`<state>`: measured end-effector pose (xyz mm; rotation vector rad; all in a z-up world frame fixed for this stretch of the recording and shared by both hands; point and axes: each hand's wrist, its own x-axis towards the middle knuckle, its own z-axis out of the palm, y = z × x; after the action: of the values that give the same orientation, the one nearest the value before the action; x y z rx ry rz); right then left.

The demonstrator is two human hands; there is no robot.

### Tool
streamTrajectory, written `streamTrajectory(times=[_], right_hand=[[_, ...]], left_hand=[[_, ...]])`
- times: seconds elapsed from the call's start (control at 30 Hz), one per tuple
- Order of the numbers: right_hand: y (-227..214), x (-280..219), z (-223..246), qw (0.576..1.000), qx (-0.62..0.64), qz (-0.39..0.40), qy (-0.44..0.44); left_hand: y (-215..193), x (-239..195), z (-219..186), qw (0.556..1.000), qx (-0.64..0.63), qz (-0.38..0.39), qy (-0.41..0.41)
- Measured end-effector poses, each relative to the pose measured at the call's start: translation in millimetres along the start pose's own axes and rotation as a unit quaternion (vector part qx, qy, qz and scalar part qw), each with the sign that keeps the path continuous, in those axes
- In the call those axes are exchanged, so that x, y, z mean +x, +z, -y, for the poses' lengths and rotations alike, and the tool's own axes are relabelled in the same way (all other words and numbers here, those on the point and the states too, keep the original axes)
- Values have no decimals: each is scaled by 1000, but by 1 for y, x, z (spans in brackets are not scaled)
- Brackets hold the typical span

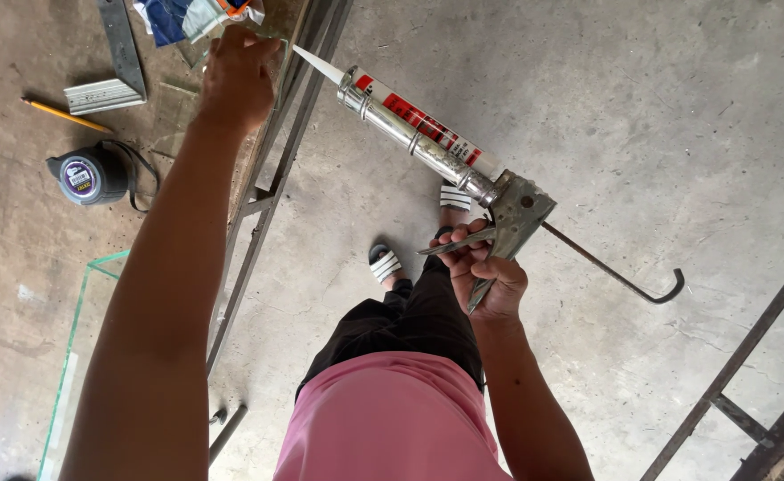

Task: Assemble a glass structure by aligning glass panels and preparing a sealant gun

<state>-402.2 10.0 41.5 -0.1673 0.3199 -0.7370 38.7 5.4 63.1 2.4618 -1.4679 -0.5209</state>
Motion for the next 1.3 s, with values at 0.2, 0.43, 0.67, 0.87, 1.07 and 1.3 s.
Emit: streamTrajectory(times=[0.2,0.43,0.67,0.87,1.07,1.3], right_hand=[[0,3,-3,1000,12,9,-2],[1,4,-2,1000,2,8,-1],[0,-7,20,997,62,-48,-5],[-17,-23,39,998,38,-9,-45],[-14,-24,54,998,30,-13,-60],[-6,-19,56,994,7,-74,-76]], left_hand=[[24,4,16,999,33,-28,30],[28,3,20,994,71,-71,52],[48,3,38,970,26,-209,118],[7,-24,79,963,-32,-268,4],[-38,-52,146,972,-14,-204,-118],[-113,-109,131,923,7,53,-382]])
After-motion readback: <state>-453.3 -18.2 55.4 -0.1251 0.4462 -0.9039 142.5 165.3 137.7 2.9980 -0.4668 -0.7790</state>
